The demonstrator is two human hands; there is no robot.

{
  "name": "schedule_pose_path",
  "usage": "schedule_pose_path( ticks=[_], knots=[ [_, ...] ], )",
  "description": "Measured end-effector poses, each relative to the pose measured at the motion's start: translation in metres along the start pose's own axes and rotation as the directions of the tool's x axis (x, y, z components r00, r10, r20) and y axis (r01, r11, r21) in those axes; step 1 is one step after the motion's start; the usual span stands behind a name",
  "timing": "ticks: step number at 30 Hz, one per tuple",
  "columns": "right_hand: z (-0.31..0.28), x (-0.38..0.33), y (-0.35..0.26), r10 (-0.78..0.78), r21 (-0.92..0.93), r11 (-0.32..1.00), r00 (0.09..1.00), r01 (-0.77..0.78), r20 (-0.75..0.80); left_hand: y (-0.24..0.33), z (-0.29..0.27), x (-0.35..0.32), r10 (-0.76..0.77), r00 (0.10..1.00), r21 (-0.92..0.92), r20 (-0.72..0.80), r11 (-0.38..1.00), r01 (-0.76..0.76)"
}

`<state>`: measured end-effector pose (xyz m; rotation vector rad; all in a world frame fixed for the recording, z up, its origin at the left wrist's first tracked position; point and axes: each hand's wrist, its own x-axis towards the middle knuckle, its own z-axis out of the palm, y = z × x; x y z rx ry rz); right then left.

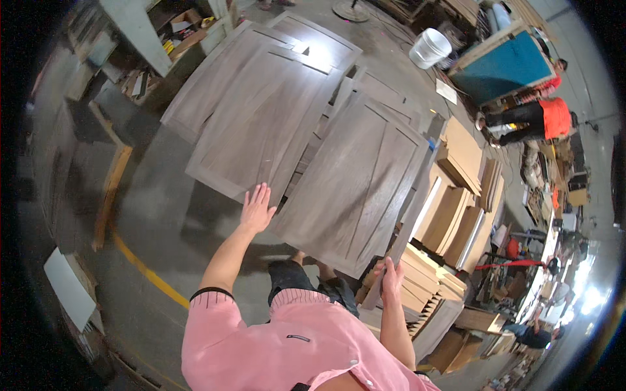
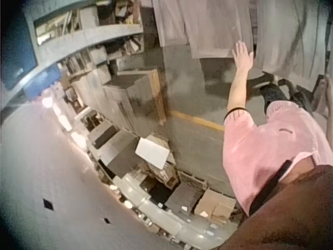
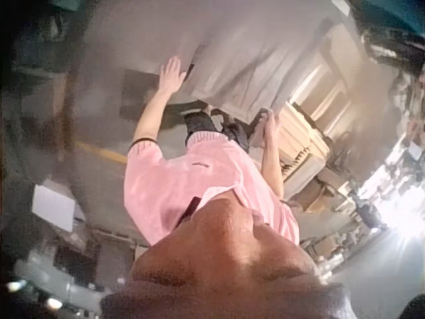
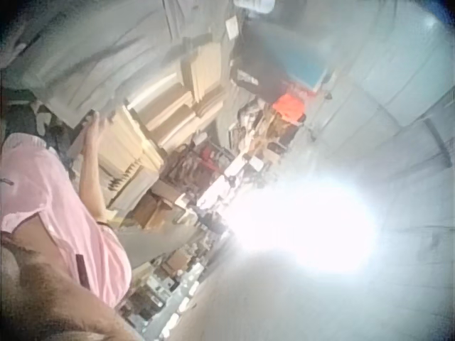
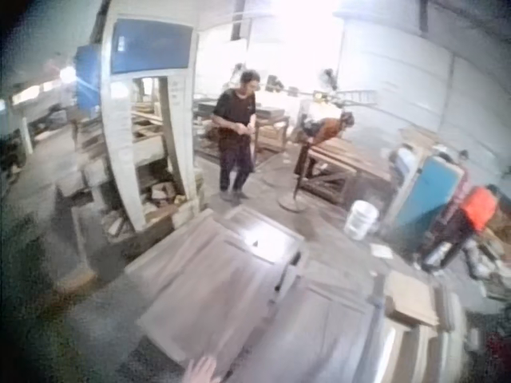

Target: The person collects wooden trim pieces from a stack on a pallet jack, places them onto larger grey furniture panels, and then stacks the assembled panels on a separate pile.

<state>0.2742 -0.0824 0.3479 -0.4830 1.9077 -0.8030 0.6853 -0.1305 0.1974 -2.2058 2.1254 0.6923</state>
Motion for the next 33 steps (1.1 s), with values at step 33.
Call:
schedule_pose_path(
  ticks=[33],
  knots=[
    [0.057, 0.088, 0.115, -0.164, -0.338, 0.927, 0.986, 0.162, 0.021, 0.128, 0.048, -0.059, 0.010, 0.989, -0.629, 0.149, 0.772, 0.087]
  ],
)
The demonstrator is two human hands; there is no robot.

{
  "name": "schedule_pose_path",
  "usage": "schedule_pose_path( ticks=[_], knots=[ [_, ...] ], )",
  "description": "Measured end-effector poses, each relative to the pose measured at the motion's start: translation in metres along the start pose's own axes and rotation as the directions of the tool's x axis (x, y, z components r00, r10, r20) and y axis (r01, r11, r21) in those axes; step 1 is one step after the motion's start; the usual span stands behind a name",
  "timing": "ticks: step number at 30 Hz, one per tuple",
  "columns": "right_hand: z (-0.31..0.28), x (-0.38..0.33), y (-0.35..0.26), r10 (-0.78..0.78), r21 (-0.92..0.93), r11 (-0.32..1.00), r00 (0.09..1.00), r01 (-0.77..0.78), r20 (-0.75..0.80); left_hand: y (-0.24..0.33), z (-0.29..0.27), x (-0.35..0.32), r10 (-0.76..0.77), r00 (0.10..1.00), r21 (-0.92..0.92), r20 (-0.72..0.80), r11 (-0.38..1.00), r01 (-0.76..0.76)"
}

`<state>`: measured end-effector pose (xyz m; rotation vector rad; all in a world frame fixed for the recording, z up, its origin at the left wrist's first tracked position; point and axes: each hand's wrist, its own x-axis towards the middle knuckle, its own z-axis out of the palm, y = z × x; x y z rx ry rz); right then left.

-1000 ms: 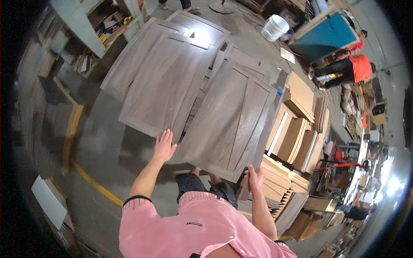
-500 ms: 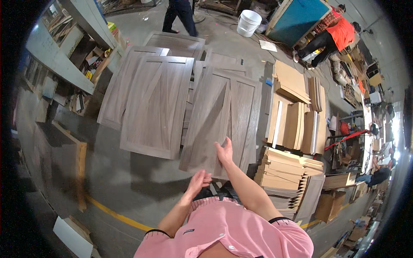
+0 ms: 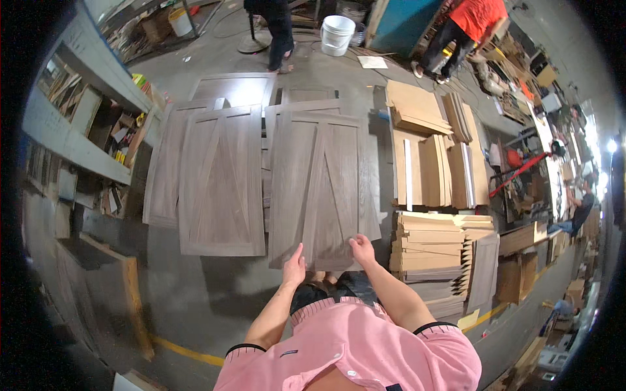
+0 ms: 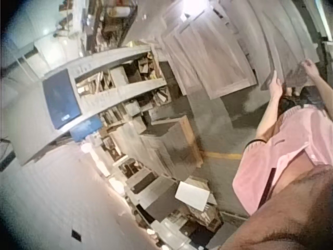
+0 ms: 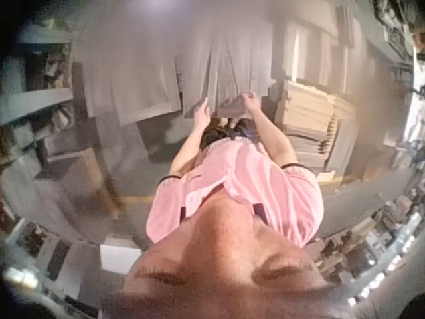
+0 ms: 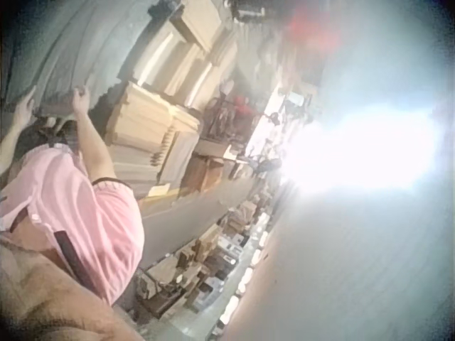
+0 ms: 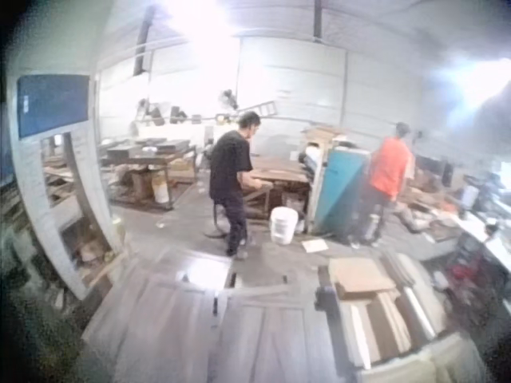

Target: The person collects wooden trim pieces from a stack on a pallet jack, places them onto larger grey furniture panels, and then stacks the assembled panels on a separate pile.

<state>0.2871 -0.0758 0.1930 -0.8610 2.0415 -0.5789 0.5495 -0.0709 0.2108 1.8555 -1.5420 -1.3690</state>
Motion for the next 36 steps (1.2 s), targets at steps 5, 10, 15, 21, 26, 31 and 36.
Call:
schedule_pose_path(
  ticks=[5, 10, 15, 21, 26, 31, 36],
  knots=[
    [-0.037, -0.026, 0.066, 0.164, 0.021, 0.986, 0.979, -0.163, -0.123, 0.018, 0.006, 0.017, -0.043, 0.995, -0.015, 0.088, 0.999, 0.045],
    [-0.046, -0.055, 0.092, 0.195, 0.059, 0.981, 0.961, -0.187, -0.198, -0.020, 0.011, 0.023, -0.073, 0.987, -0.318, 0.141, 0.941, 0.115],
    [-0.068, -0.104, 0.089, 0.273, 0.308, 0.923, 0.957, -0.231, -0.100, -0.031, -0.001, -0.004, -0.261, 0.952, -0.368, 0.158, 0.879, 0.302],
    [-0.080, -0.146, 0.161, 0.362, 0.398, 0.874, 0.920, -0.278, -0.153, -0.016, 0.000, -0.045, -0.229, 0.963, -0.487, 0.146, 0.830, 0.271],
    [-0.068, -0.156, 0.194, 0.389, 0.306, 0.892, 0.909, -0.331, -0.150, -0.037, -0.020, -0.063, -0.263, 0.958, -0.474, 0.112, 0.833, 0.284],
    [-0.054, -0.149, 0.235, 0.370, 0.407, 0.870, 0.913, -0.277, -0.171, -0.045, -0.010, -0.058, -0.267, 0.957, -0.441, 0.110, 0.850, 0.288],
    [-0.045, -0.148, 0.226, 0.389, 0.541, 0.793, 0.917, -0.281, -0.094, -0.024, -0.005, -0.035, -0.105, 0.994, -0.237, 0.018, 0.966, 0.106]
  ],
)
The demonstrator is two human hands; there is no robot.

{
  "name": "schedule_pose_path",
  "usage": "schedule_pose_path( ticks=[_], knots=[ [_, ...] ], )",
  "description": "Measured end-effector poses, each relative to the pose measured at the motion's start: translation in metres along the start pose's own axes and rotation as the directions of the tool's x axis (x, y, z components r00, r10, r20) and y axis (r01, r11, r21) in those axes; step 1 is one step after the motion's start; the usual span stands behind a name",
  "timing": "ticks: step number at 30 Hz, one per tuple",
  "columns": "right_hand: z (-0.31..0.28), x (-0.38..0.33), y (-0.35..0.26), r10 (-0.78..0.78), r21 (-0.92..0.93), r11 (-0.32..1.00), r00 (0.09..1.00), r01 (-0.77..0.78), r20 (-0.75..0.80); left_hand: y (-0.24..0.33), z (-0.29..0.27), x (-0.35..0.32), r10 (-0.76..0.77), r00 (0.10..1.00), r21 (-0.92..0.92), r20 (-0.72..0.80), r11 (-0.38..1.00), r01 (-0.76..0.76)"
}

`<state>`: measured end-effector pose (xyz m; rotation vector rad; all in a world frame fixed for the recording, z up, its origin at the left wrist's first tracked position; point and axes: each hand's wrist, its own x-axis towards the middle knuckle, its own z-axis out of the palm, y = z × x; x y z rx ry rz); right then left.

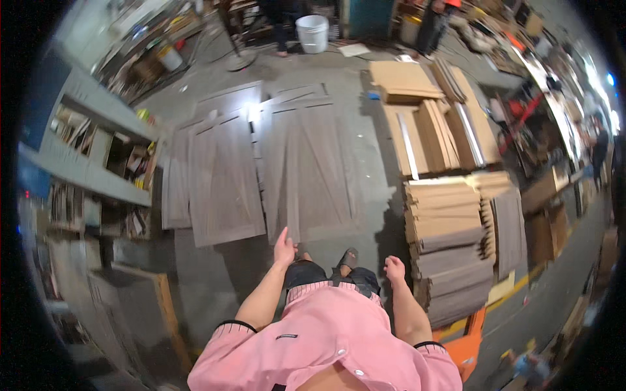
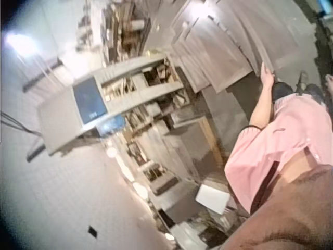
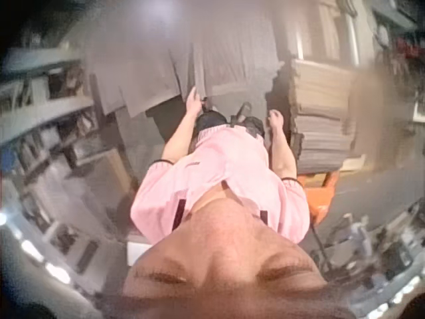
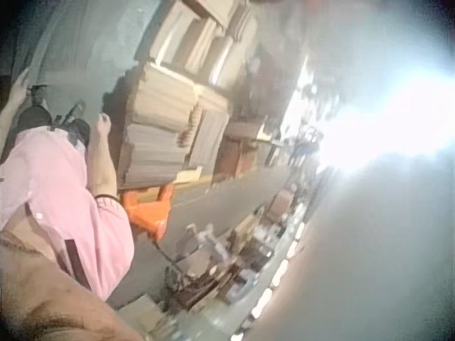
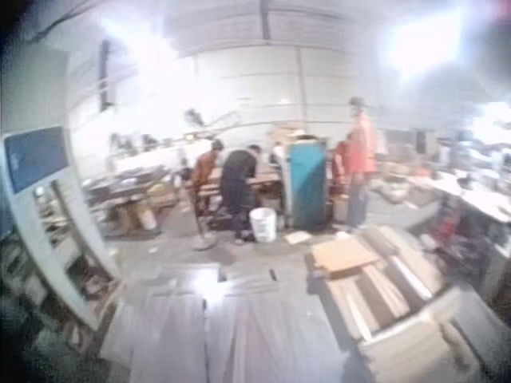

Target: The person collects wooden trim pieces from a stack on a pallet jack, places them onto larger grey furniture panels, and then stacks the assembled panels on a separate pile.

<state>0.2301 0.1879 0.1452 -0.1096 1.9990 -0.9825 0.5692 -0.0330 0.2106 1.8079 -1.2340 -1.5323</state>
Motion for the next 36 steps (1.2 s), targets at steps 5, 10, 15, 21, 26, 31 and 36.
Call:
schedule_pose_path(
  ticks=[5, 10, 15, 21, 26, 31, 36],
  knots=[
    [0.036, 0.016, -0.008, -0.096, -0.168, 0.980, 0.991, 0.110, 0.088, 0.021, -0.019, 0.008, -0.052, 0.992, 0.055, 0.114, 0.997, 0.046],
    [0.114, -0.008, -0.091, -0.177, -0.232, 0.947, 0.964, 0.221, 0.196, 0.011, -0.063, 0.035, 0.239, 0.971, 0.234, 0.015, 0.943, -0.236],
    [0.178, -0.020, -0.129, -0.288, -0.350, 0.853, 0.907, 0.388, 0.306, -0.032, -0.138, 0.068, 0.112, 0.729, 0.282, -0.675, 0.952, 0.115],
    [0.209, -0.011, -0.124, -0.302, -0.405, 0.803, 0.884, 0.438, 0.356, -0.075, -0.201, 0.115, -0.593, 0.303, -0.520, -0.746, 0.803, 0.292],
    [0.229, -0.028, -0.142, -0.200, -0.416, 0.834, 0.901, 0.363, 0.385, -0.101, -0.225, 0.114, -0.680, 0.728, -0.916, -0.086, 0.341, 0.210],
    [0.263, -0.032, -0.160, -0.198, -0.425, 0.825, 0.895, 0.372, 0.399, -0.094, -0.230, 0.113, -0.688, 0.718, -0.918, -0.102, 0.344, 0.199],
    [0.352, -0.079, -0.211, -0.073, -0.268, 0.929, 0.836, 0.255, 0.543, -0.042, -0.258, 0.070, -0.619, 0.763, -0.889, -0.187, 0.436, 0.136]
  ],
)
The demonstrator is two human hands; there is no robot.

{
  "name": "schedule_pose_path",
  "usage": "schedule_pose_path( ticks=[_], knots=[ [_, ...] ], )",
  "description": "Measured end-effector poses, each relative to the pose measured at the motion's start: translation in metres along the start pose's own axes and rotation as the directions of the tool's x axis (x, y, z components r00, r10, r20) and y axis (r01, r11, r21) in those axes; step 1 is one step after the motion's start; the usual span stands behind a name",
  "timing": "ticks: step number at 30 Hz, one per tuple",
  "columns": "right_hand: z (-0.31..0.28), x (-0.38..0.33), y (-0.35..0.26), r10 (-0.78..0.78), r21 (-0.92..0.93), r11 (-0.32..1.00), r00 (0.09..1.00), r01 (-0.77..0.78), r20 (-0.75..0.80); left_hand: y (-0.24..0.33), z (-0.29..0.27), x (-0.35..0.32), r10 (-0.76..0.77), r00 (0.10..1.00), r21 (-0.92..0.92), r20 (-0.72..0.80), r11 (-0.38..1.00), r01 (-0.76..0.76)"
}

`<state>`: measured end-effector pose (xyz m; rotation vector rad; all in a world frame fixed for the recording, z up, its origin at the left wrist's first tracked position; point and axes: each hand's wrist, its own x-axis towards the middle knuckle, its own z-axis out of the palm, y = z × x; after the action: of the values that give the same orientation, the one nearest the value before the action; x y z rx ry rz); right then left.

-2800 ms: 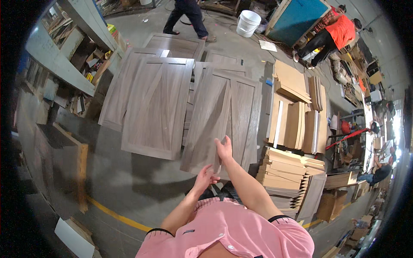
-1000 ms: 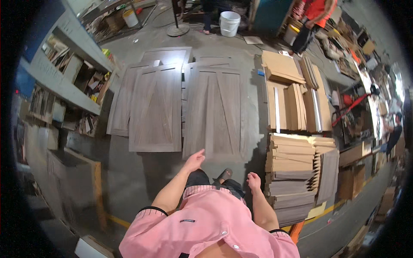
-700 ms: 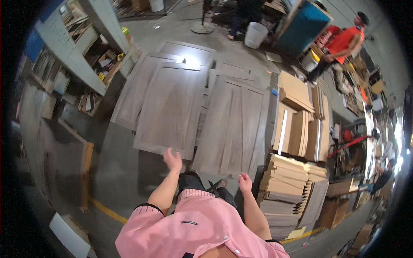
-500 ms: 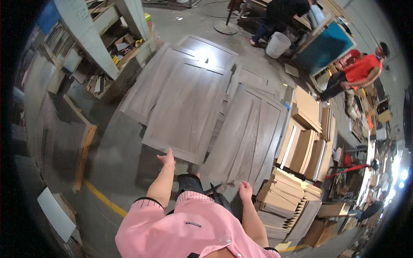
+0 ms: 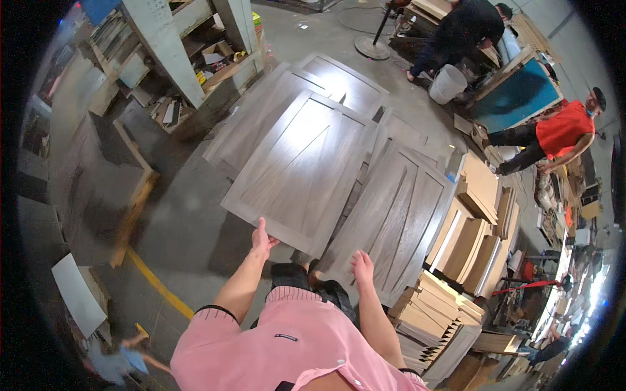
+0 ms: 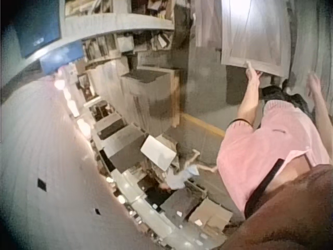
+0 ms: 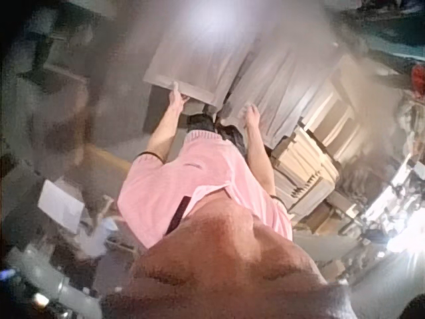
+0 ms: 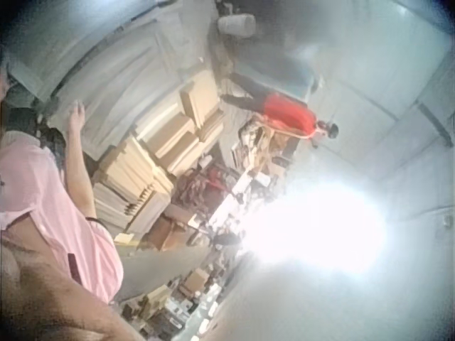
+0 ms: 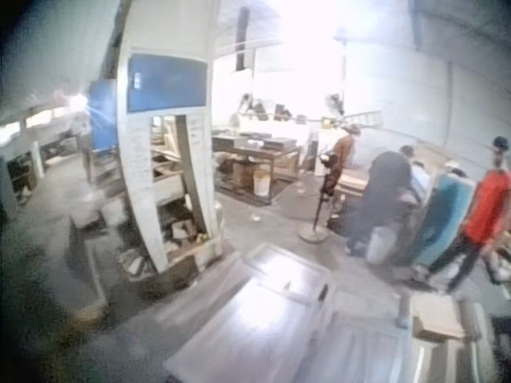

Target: The person collects wooden trim pieces from a stack on a pallet jack, places them onto larger grey furniture panels, and then stacks the assembled panels on a separate pile.

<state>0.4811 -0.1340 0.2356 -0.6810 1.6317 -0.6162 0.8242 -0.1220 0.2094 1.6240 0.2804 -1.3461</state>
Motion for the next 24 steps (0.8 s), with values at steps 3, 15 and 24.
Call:
schedule_pose_path(
  ticks=[3, 15, 24],
  knots=[
    [0.055, 0.006, -0.057, -0.004, 0.102, 0.995, 0.991, -0.009, 0.132, 0.020, 0.005, -0.038, 0.041, 0.994, -0.035, 0.100, 0.999, -0.038],
    [0.131, -0.015, -0.095, -0.179, 0.050, 0.981, 0.978, 0.185, -0.104, 0.043, -0.036, -0.074, 0.016, 0.910, 0.038, 0.415, 0.999, -0.035],
    [0.234, 0.032, -0.169, -0.240, -0.184, 0.961, 0.951, 0.205, -0.193, 0.201, -0.074, -0.011, -0.246, 0.788, 0.561, 0.564, 0.815, -0.147]
  ],
)
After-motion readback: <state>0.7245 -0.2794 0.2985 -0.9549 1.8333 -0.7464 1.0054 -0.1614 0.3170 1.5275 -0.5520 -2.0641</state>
